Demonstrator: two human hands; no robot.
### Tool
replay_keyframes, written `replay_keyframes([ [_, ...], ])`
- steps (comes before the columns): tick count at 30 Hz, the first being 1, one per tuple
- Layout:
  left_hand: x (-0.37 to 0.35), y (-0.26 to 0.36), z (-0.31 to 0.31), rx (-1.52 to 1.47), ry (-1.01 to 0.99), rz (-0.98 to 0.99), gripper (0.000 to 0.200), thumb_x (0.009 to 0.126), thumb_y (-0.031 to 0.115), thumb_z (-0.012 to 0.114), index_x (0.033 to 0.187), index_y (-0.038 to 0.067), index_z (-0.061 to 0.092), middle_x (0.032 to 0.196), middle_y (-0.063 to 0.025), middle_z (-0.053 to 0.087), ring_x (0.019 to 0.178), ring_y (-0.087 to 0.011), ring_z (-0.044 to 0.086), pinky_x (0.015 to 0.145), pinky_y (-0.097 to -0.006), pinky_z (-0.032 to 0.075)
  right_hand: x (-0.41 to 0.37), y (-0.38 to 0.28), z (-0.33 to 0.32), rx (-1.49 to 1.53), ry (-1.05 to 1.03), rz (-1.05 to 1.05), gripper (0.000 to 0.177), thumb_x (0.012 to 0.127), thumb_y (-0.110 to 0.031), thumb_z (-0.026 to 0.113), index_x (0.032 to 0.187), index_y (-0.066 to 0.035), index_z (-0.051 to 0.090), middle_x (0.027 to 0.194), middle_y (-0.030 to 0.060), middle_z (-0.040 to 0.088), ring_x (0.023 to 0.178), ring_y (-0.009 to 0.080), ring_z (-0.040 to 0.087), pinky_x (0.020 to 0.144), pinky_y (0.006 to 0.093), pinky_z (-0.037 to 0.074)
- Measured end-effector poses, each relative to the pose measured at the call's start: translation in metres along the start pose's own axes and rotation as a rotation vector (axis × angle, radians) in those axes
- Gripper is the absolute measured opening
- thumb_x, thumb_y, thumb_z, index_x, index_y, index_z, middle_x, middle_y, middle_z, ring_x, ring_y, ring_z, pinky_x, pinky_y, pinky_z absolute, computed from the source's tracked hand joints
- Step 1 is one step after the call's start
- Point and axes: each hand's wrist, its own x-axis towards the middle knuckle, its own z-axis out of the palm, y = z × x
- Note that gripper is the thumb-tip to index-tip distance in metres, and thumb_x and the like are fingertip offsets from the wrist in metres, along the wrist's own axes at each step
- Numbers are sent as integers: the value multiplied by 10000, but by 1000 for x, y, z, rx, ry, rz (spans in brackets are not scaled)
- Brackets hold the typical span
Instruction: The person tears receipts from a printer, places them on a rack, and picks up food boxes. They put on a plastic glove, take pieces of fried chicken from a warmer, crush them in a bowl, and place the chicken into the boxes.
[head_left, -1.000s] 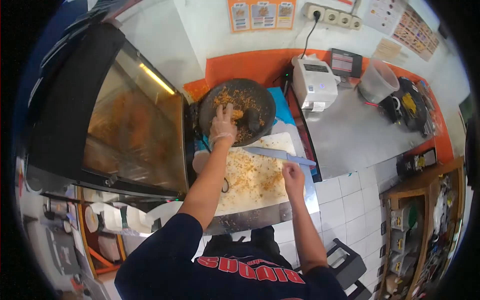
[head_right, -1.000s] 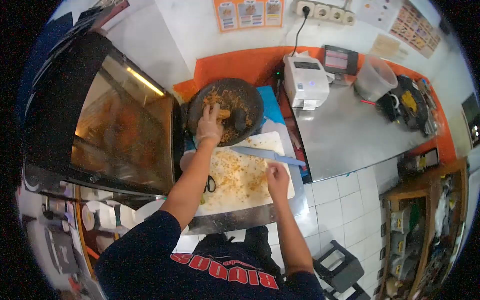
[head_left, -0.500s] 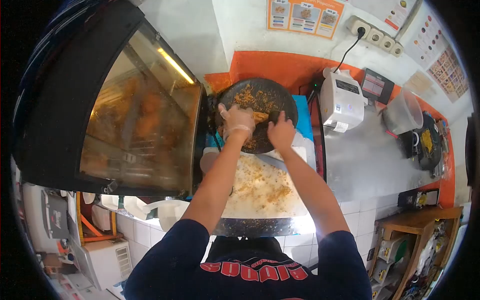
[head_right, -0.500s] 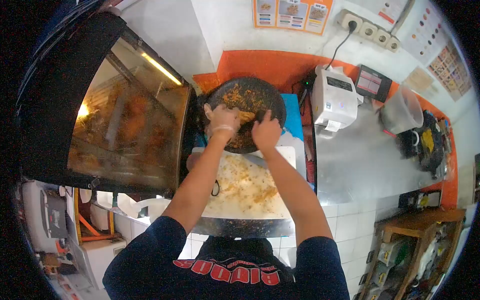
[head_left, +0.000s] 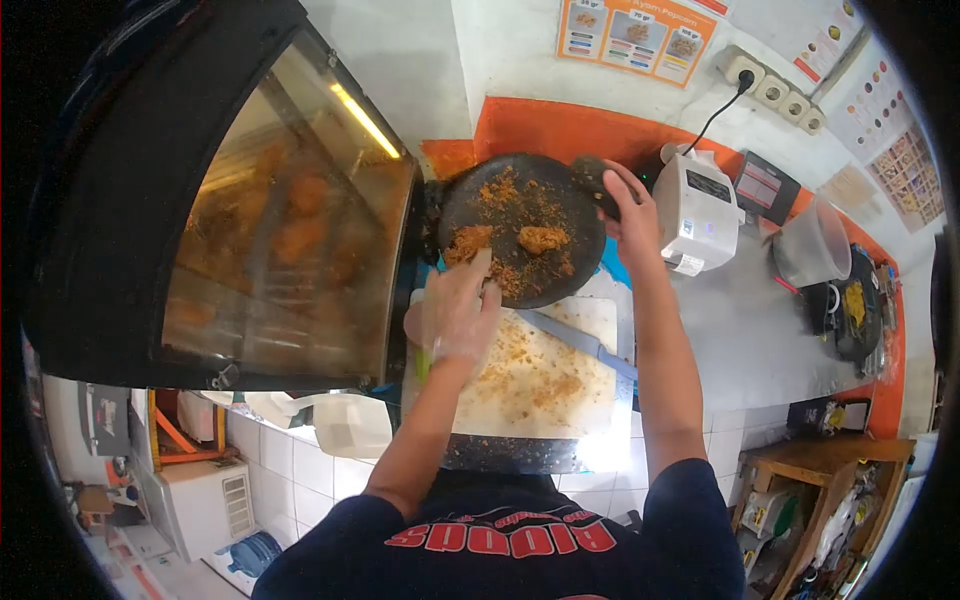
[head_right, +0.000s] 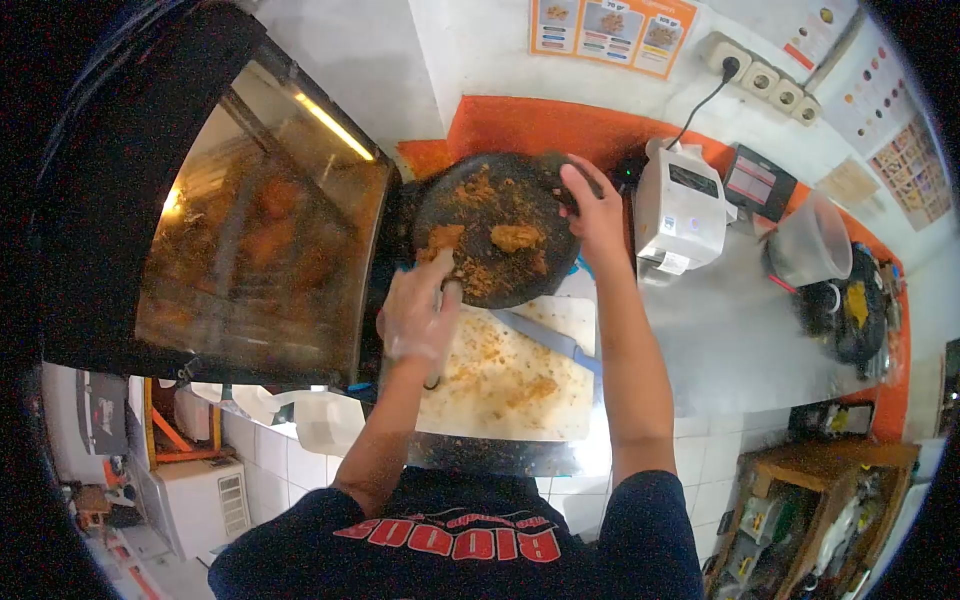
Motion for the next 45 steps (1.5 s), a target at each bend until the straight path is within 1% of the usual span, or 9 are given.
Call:
replay_keyframes([
  [4, -53, -13, -17, -134, -5, 3, 292, 828, 81, 706, 1119, 112, 697, 1084, -151, 707, 1078, -365, 634, 1023, -484, 473, 5, 65, 44, -689, 323, -914, 467, 887, -387, 759, 1215, -59, 704, 1092, 182, 737, 828, 268, 723, 729, 349, 556],
  [6, -70, -11, -22, -169, 4, -15, 282, 818, 65, 707, 1096, 110, 704, 1070, -147, 712, 1065, -365, 638, 1018, -492, 469, 8, 131, 27, -1300, 152, -305, 553, 861, -478, 742, 1259, -97, 689, 1039, 194, 744, 924, 353, 724, 811, 436, 556],
  [9, -88, -20, -28, -182, 64, 23, 274, 803, 63, 715, 1074, 106, 719, 1054, -137, 710, 1055, -357, 633, 1010, -499, 456, 39, 119, 44, -1228, -55, -45, 592, 849, -547, 714, 1281, -142, 681, 974, 185, 751, 949, 390, 710, 854, 498, 545],
  [24, -140, -29, -65, -219, -73, -20, 303, 814, 87, 725, 1115, 120, 720, 1063, -138, 709, 1044, -348, 650, 961, -498, 485, 18, 194, 20, -1275, 320, -602, 566, 834, -525, 739, 1249, -143, 695, 898, 196, 745, 895, 389, 719, 815, 482, 563],
  [28, -141, -25, -75, -202, -49, 63, 313, 813, 86, 725, 1123, 130, 718, 1067, -131, 709, 1040, -347, 650, 982, -504, 474, 18, 118, 47, -1166, 238, -85, 547, 830, -512, 750, 1255, -172, 695, 1078, 185, 730, 1011, 398, 690, 881, 470, 543],
  [31, -144, -31, -71, -205, -54, 37, 316, 811, 84, 724, 1123, 137, 716, 1059, -122, 712, 1039, -341, 654, 992, -513, 471, -2, 136, 44, -982, 339, -433, 582, 813, -549, 750, 1250, -168, 695, 1002, 205, 738, 976, 384, 703, 843, 489, 557],
  [36, -155, -35, -72, -216, -59, 43, 272, 797, 6, 701, 1061, 74, 711, 1053, -135, 719, 1029, -346, 650, 985, -505, 459, 19, 130, 27, -1317, 15, -144, 537, 846, -493, 748, 1257, -153, 691, 942, 218, 741, 864, 370, 720, 794, 457, 559],
  [39, -158, -41, -75, -221, -74, -1, 270, 797, 0, 700, 1057, 73, 706, 1042, -141, 711, 1026, -356, 645, 1000, -520, 450, -7, 108, 44, -923, 424, -343, 601, 818, -560, 733, 1251, -144, 701, 1004, 213, 743, 945, 385, 707, 837, 481, 552],
  [45, -166, -41, -82, -189, -56, -6, 277, 788, -17, 702, 1046, 84, 709, 1030, -141, 704, 1022, -361, 639, 1035, -521, 435, 28, 89, 35, -1090, 327, -170, 569, 840, -523, 728, 1229, -108, 709, 997, 222, 744, 984, 380, 710, 862, 457, 542],
])
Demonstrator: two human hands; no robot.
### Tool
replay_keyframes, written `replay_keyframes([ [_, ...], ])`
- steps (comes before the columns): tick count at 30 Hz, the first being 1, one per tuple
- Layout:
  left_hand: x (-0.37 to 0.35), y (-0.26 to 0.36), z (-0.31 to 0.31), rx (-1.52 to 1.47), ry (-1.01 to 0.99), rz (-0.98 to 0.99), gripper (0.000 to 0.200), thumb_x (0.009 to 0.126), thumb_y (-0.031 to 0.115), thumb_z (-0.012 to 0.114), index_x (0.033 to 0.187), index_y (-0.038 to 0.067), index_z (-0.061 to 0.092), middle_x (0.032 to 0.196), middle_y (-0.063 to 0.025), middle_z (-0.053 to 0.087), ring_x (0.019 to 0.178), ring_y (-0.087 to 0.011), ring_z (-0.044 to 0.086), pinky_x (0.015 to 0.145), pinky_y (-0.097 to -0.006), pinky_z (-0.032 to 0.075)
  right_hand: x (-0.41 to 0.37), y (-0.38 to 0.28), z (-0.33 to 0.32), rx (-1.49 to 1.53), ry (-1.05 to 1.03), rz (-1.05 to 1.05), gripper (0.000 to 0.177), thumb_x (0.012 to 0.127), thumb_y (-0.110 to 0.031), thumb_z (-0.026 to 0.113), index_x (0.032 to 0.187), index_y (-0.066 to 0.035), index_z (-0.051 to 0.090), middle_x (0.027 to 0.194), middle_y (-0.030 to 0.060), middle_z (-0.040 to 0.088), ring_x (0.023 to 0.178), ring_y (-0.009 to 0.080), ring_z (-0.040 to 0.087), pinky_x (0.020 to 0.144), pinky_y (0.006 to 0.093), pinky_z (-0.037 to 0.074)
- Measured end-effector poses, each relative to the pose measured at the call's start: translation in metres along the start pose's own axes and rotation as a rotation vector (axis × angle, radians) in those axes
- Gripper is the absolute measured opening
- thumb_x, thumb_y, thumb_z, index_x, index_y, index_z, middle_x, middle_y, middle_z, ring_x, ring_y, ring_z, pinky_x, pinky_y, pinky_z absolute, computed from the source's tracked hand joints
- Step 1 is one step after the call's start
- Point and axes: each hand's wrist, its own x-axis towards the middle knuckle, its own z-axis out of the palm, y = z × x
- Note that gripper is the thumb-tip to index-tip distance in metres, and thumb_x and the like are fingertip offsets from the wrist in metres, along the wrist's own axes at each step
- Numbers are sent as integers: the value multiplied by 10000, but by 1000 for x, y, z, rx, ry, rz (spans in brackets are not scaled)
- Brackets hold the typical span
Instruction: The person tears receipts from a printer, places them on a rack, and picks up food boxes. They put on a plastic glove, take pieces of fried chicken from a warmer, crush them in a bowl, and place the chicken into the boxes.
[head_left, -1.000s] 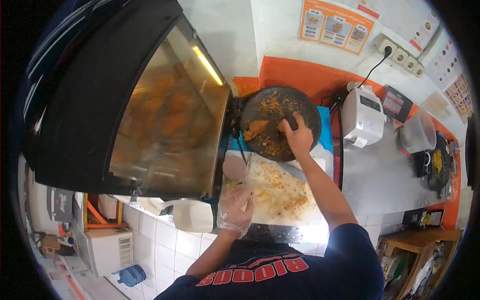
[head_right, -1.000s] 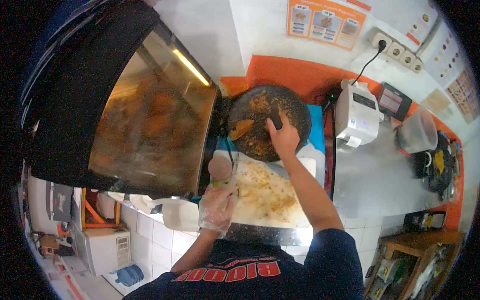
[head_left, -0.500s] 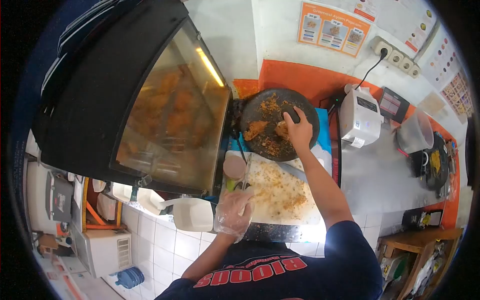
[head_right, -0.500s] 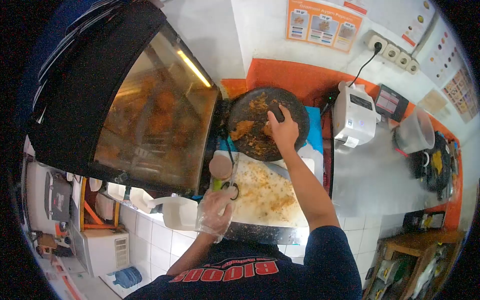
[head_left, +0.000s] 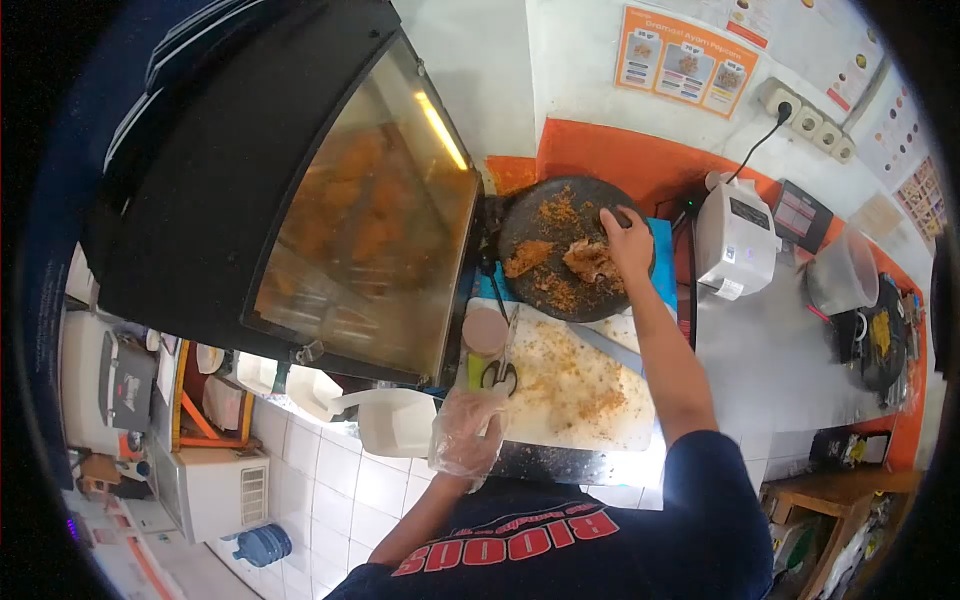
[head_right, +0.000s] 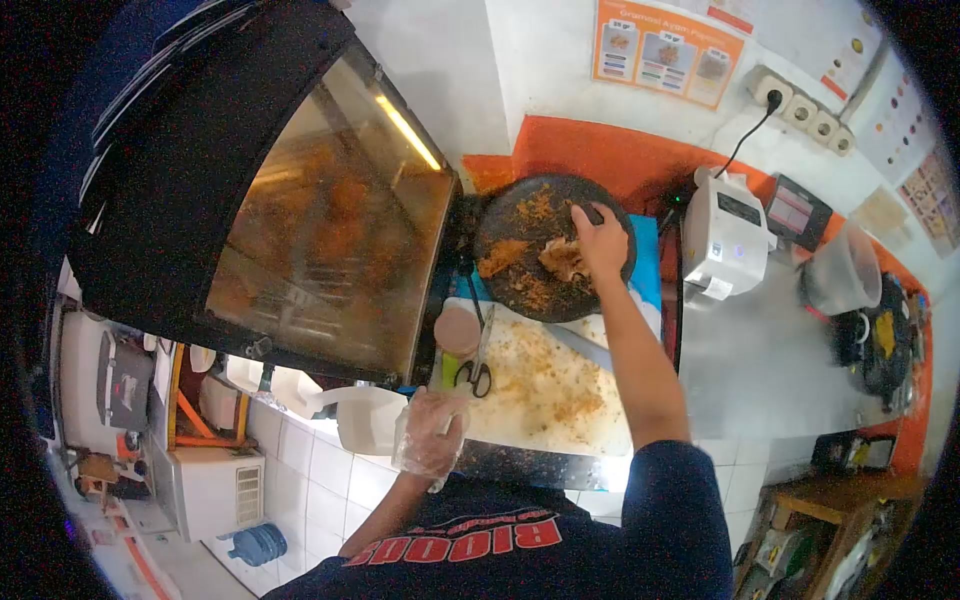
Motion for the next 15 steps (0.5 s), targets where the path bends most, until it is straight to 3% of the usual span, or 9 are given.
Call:
replay_keyframes([
  [2, 2, -3, 4, -3, -5, -13, 283, 788, -21, 701, 1049, 87, 711, 1029, -138, 704, 1022, -361, 638, 1039, -523, 432, -19, -46, 2, 386, 71, -13, 608, 843, -564, 716, 1240, -103, 702, 1105, 246, 720, 1044, 390, 690, 912, 444, 527],
  [4, -3, -3, 2, -10, -31, -25, 289, 788, -25, 700, 1052, 91, 713, 1028, -136, 704, 1022, -361, 636, 1042, -525, 430, -51, -52, 50, 387, 292, -261, 599, 863, -569, 693, 1255, -116, 698, 1125, 246, 713, 1071, 371, 687, 929, 443, 523],
  [5, 1, -2, 1, -36, -31, -26, 298, 788, -24, 701, 1061, 94, 715, 1024, -137, 703, 1024, -361, 634, 1046, -526, 427, -46, -10, 108, -74, 186, -297, 620, 873, -563, 678, 1277, -93, 681, 1138, 241, 712, 1066, 367, 689, 931, 446, 523],
  [6, 3, 1, 3, -63, -29, -30, 307, 787, -24, 702, 1069, 98, 717, 1020, -138, 703, 1026, -361, 631, 1050, -527, 425, -51, -8, 115, -99, -181, -126, 638, 878, -566, 666, 1299, -86, 666, 1121, 227, 721, 1030, 366, 698, 915, 453, 529],
  [9, 11, 8, -2, -18, -9, -1, 318, 778, -29, 710, 1070, 98, 721, 1025, -141, 706, 1035, -359, 630, 1049, -525, 426, -13, -37, 78, 171, -276, 53, 641, 819, -563, 722, 1239, -79, 701, 1091, 245, 720, 1028, 390, 697, 913, 435, 529],
  [11, 7, 1, 0, -35, -1, -21, 318, 783, -26, 709, 1074, 100, 721, 1035, -138, 708, 1042, -355, 631, 1054, -523, 424, -25, -44, 87, 274, -130, 86, 628, 829, -541, 727, 1241, -69, 698, 1079, 258, 719, 1014, 392, 699, 893, 441, 535],
  [13, 5, -4, 3, -51, 5, -47, 317, 787, -23, 708, 1078, 103, 721, 1044, -136, 711, 1050, -351, 632, 1059, -521, 422, -63, -42, 98, 299, 176, -208, 592, 843, -511, 729, 1240, -72, 701, 1016, 231, 737, 981, 364, 714, 849, 427, 543],
  [14, 0, -2, 2, -24, 1, -35, 311, 791, -1, 713, 1078, 119, 718, 1040, -124, 711, 1023, -345, 646, 993, -506, 468, -66, -13, 127, 76, -105, -191, 578, 856, -493, 730, 1255, -76, 695, 987, 219, 741, 971, 347, 720, 830, 416, 542],
  [15, 3, -2, 2, 2, 11, -2, 305, 795, 21, 717, 1078, 135, 714, 1036, -113, 711, 996, -338, 660, 927, -491, 513, -57, -15, 123, 80, -100, -191, 578, 856, -493, 730, 1255, -76, 695, 987, 219, 741, 971, 347, 720, 830, 416, 542],
])
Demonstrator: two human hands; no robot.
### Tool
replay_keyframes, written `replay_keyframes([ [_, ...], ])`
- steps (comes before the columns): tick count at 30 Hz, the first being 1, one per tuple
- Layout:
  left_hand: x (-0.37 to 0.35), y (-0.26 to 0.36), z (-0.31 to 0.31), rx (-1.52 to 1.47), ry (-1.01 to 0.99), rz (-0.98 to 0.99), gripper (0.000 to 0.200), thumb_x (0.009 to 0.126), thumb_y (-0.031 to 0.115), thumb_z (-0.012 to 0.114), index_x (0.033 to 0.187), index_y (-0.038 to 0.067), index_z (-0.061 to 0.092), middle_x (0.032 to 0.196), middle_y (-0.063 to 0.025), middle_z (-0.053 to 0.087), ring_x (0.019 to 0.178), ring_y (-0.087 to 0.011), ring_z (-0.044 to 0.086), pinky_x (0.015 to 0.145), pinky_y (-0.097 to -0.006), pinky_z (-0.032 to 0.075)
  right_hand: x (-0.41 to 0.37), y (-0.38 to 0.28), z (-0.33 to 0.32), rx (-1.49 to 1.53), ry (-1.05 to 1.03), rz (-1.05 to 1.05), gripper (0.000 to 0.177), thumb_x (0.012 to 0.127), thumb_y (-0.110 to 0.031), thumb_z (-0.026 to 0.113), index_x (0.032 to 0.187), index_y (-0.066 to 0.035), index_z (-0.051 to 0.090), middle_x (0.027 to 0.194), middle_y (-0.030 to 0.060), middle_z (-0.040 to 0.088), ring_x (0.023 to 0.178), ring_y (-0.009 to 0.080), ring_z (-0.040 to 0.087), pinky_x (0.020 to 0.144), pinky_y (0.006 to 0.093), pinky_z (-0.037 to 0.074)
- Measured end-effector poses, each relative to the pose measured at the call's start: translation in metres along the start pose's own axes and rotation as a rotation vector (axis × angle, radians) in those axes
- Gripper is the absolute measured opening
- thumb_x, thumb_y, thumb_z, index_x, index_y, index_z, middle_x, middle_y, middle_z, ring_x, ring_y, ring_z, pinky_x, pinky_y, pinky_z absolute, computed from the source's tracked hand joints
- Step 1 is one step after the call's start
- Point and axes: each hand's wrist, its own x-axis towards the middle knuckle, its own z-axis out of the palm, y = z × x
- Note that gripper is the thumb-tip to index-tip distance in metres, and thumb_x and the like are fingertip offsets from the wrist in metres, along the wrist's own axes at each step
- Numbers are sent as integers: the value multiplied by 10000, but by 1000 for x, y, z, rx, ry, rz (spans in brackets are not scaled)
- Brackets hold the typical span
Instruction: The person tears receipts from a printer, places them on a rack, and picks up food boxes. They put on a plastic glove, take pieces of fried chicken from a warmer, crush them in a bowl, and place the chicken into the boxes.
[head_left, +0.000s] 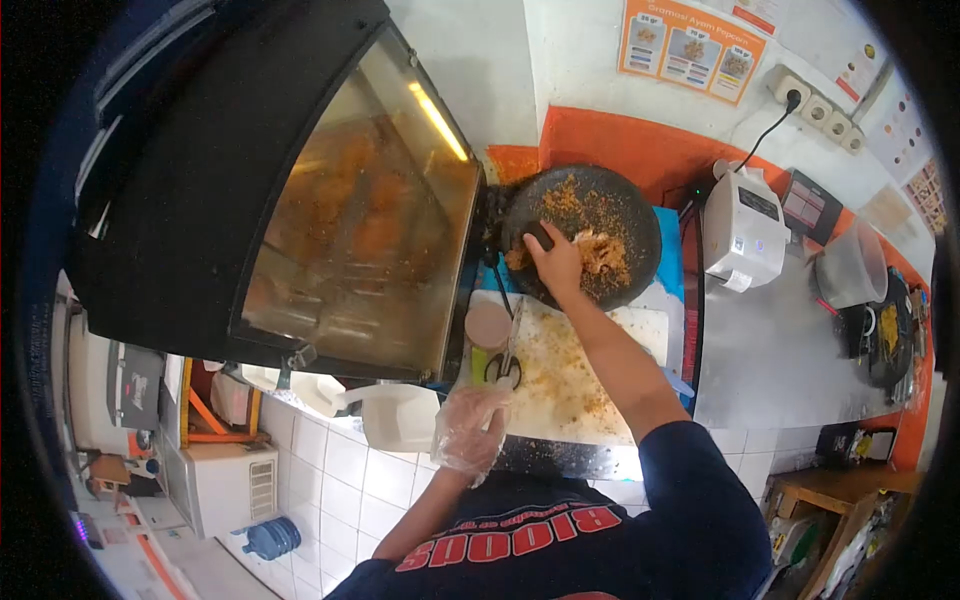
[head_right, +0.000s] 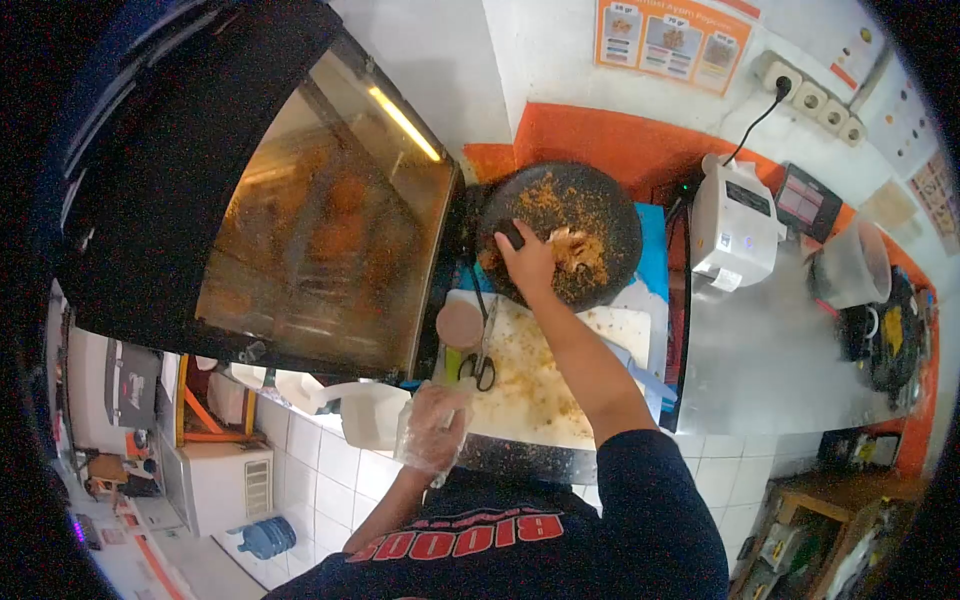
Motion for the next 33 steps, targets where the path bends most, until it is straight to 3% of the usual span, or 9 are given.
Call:
replay_keyframes([
  [2, 9, 6, -7, 32, -19, 26, 304, 791, 21, 718, 1074, 131, 713, 1027, -116, 710, 994, -341, 658, 922, -484, 516, 28, -12, -11, 124, -219, 264, 605, 852, -509, 735, 1281, -86, 682, 1019, 218, 740, 989, 346, 718, 869, 421, 537],
  [6, 5, 12, -18, -20, -25, 9, 313, 781, 7, 708, 1074, 118, 708, 1008, -128, 706, 992, -351, 648, 911, -476, 520, -15, -15, 8, 199, 255, -91, 599, 859, -546, 708, 1287, -129, 682, 1035, 214, 737, 973, 409, 693, 856, 490, 537],
  [10, -3, 18, -29, 18, -56, 55, 315, 790, 12, 695, 1091, 105, 703, 1008, -133, 705, 996, -360, 642, 935, -485, 508, 21, -8, -10, 78, -158, 107, 578, 873, -488, 726, 1312, -119, 664, 1086, 218, 729, 919, 397, 708, 845, 450, 547],
  [14, -4, 36, -55, -9, -122, 58, 304, 814, 30, 685, 1114, 73, 694, 1013, -137, 703, 1005, -365, 637, 979, -499, 479, -22, -19, 0, 184, 168, -55, 611, 867, -533, 711, 1296, -99, 676, 1108, 223, 721, 981, 383, 703, 858, 470, 541],
  [19, -22, 43, -72, -22, -65, 14, 303, 804, -26, 725, 1074, 111, 730, 1071, -83, 723, 1009, -308, 670, 995, -496, 506, 9, -11, -8, 316, -118, 308, 570, 880, -517, 717, 1324, -163, 668, 1181, 219, 703, 1078, 384, 675, 930, 443, 519],
  [22, -41, 34, -79, -23, 33, 31, 313, 799, -58, 721, 1066, 106, 735, 1059, -73, 728, 1004, -297, 674, 968, -477, 528, -39, -15, 3, 177, 127, -101, 562, 884, -488, 726, 1324, -144, 668, 1157, 216, 713, 1010, 359, 700, 866, 441, 539],
  [26, -56, 35, -101, 80, 66, 21, 331, 792, -74, 721, 1067, 109, 741, 1045, -60, 735, 1004, -285, 676, 945, -451, 543, -13, -36, -37, 200, -279, 145, 566, 892, -456, 737, 1340, -120, 651, 1088, 215, 720, 809, 254, 734, 691, 400, 567],
  [28, -69, 31, -116, 69, 41, -23, 297, 812, -15, 716, 1079, 115, 733, 1017, -88, 712, 986, -321, 665, 962, -452, 520, -26, -67, -53, 506, 18, 165, 522, 891, -442, 737, 1283, -103, 681, 1111, 220, 722, 959, 321, 706, 881, 402, 521],
  [33, -97, 22, -176, 148, 236, -56, 494, 757, -9, 719, 1212, 182, 681, 1053, -92, 682, 982, -320, 651, 854, -446, 542, -10, -10, -20, 77, -226, 44, 606, 948, -476, 666, 1393, -70, 594, 1228, 218, 684, 1031, 360, 683, 866, 447, 531],
])
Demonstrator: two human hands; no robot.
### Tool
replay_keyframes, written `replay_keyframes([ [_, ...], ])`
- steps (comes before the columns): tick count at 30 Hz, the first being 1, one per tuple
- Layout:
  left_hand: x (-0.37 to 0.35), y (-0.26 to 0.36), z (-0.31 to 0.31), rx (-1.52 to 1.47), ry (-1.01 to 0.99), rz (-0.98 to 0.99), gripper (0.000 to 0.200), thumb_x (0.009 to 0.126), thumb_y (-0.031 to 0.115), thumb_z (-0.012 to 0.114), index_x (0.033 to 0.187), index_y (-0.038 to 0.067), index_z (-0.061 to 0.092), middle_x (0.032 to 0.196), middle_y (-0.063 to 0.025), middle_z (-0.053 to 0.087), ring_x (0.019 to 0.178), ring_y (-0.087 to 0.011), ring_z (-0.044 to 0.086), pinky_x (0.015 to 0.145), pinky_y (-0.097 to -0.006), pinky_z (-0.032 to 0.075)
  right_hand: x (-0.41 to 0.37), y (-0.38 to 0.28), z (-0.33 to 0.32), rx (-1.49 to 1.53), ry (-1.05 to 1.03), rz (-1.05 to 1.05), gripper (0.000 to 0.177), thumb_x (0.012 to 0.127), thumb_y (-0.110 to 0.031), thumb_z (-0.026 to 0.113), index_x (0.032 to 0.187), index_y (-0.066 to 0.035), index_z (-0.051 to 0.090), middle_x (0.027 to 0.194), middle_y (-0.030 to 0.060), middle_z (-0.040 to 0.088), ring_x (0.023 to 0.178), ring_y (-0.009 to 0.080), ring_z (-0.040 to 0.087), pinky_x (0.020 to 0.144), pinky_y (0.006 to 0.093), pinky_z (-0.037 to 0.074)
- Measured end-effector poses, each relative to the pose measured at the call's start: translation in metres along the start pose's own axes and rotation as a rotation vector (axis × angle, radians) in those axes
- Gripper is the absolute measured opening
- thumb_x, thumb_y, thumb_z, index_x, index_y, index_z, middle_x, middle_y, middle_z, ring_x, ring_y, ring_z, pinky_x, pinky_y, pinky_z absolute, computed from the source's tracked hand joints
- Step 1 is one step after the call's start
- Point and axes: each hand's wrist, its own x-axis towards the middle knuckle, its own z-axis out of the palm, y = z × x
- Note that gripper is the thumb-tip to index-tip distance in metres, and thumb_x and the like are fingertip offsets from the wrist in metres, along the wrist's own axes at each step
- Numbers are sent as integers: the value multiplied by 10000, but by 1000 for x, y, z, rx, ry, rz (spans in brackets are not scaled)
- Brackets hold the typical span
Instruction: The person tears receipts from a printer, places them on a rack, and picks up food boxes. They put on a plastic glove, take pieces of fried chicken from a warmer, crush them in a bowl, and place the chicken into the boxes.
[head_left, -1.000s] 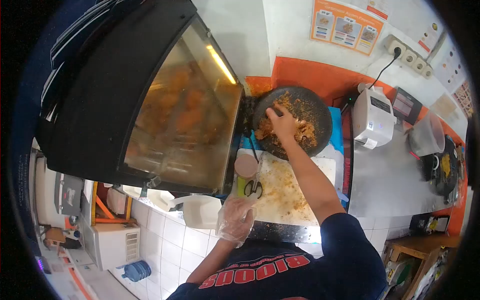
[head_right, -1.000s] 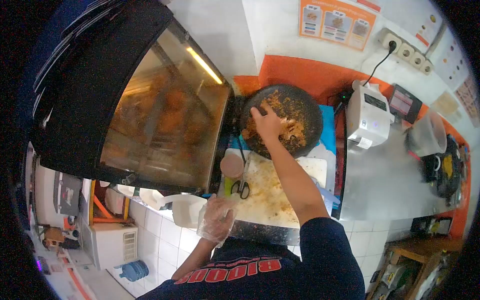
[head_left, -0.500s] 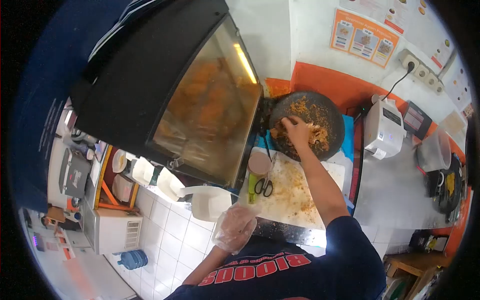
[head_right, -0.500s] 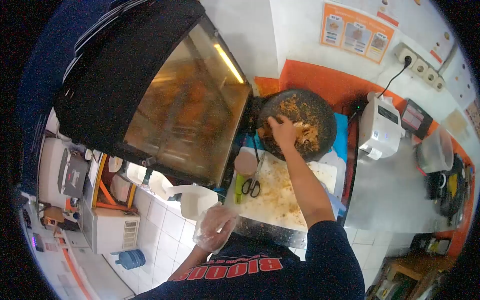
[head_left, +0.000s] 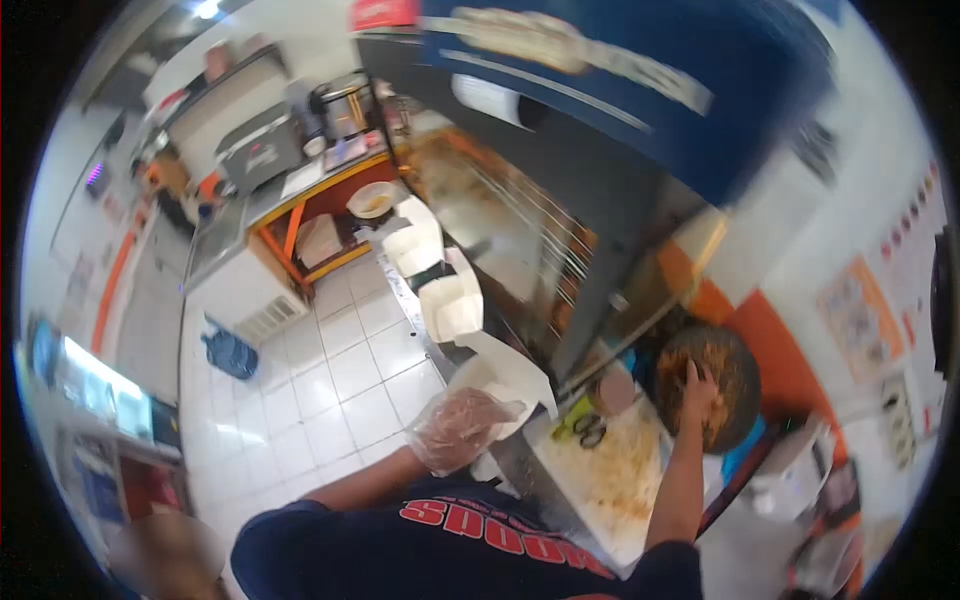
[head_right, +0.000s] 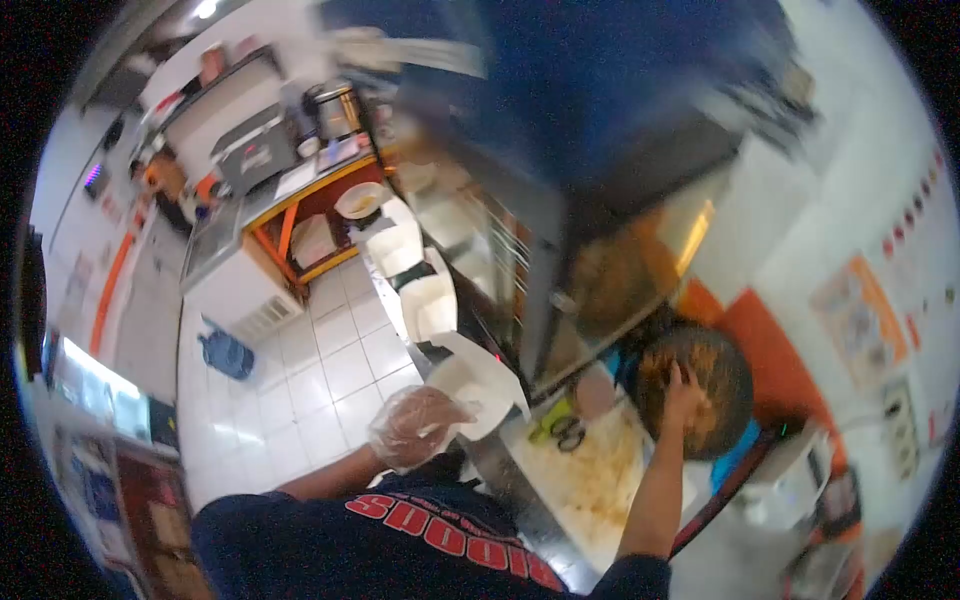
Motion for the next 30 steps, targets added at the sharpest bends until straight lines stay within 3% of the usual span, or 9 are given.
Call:
replay_keyframes([
  [4, -8, -79, -38, 259, 342, -55, 284, 783, -42, 709, 1003, 134, 741, 992, -63, 725, 967, -242, 688, 862, -393, 545, -4, -19, 17, 269, 174, -85, 657, 940, -587, 622, 1381, -100, 618, 1211, 223, 688, 1001, 376, 681, 852, 503, 538],
  [7, 5, -165, -82, 146, 520, -252, 267, 844, -14, 631, 1067, 98, 725, 1010, -116, 695, 965, -273, 677, 885, -377, 530, -11, 14, 29, -387, 95, 38, 566, 946, -476, 655, 1282, -21, 663, 1198, 206, 693, 1014, 318, 675, 859, 469, 580],
  [11, 70, -337, -134, -194, 745, -265, 246, 879, 52, 666, 1122, 55, 708, 1006, -113, 726, 948, -215, 690, 859, -315, 521, -16, 17, 21, -3, 216, -33, 651, 939, -580, 628, 1362, -85, 629, 1213, 212, 691, 1064, 369, 657, 871, 500, 556],
  [16, 208, -601, -158, 163, 459, -623, 443, 903, 336, 645, 1294, 127, 653, 1109, -108, 726, 1016, -234, 691, 886, -298, 525, -98, -28, 17, 168, 538, 119, 548, 944, -448, 674, 1242, 12, 677, 1176, 178, 704, 1054, 273, 647, 895, 390, 523],
  [20, 292, -653, -177, 532, 209, -771, 764, 815, 580, 647, 1468, 208, 515, 1211, -111, 692, 1181, -268, 635, 962, -399, 501, -144, -43, 3, -8, 643, 185, 538, 952, -463, 662, 1234, -4, 680, 1073, 145, 714, 875, 228, 651, 682, 338, 527],
  [25, 310, -673, -173, 549, 277, -849, 805, 810, 517, 707, 1526, 264, 438, 1517, -115, 464, 1340, -334, 493, 1096, -386, 428, -198, -48, 1, 13, 700, 240, 503, 952, -467, 662, 1203, -32, 694, 969, 110, 693, 641, 155, 549, 490, 302, 396],
  [26, 306, -763, -132, 925, 160, -573, 824, 797, 457, 739, 1537, 292, 416, 1536, -107, 440, 1399, -361, 417, 1082, -459, 431, -210, -52, 9, 47, 759, 280, 494, 948, -470, 667, 1199, -46, 694, 936, 97, 686, 599, 142, 516, 472, 299, 366],
  [27, 313, -658, -185, 712, 113, -766, 727, 802, 380, 737, 1482, 276, 502, 1575, -79, 388, 1430, -393, 352, 1045, -539, 432, -218, -53, 13, 83, 814, 317, 484, 944, -472, 671, 1195, -59, 695, 904, 84, 678, 557, 129, 483, 453, 297, 336],
  [30, 314, -686, -185, 765, 198, -470, 543, 819, 327, 732, 1345, 233, 637, 1450, -115, 535, 1311, -378, 496, 982, -513, 475, -234, -24, 10, 143, 814, 359, 472, 950, -475, 659, 1200, -74, 686, 840, 86, 657, 551, 134, 481, 467, 285, 358],
])
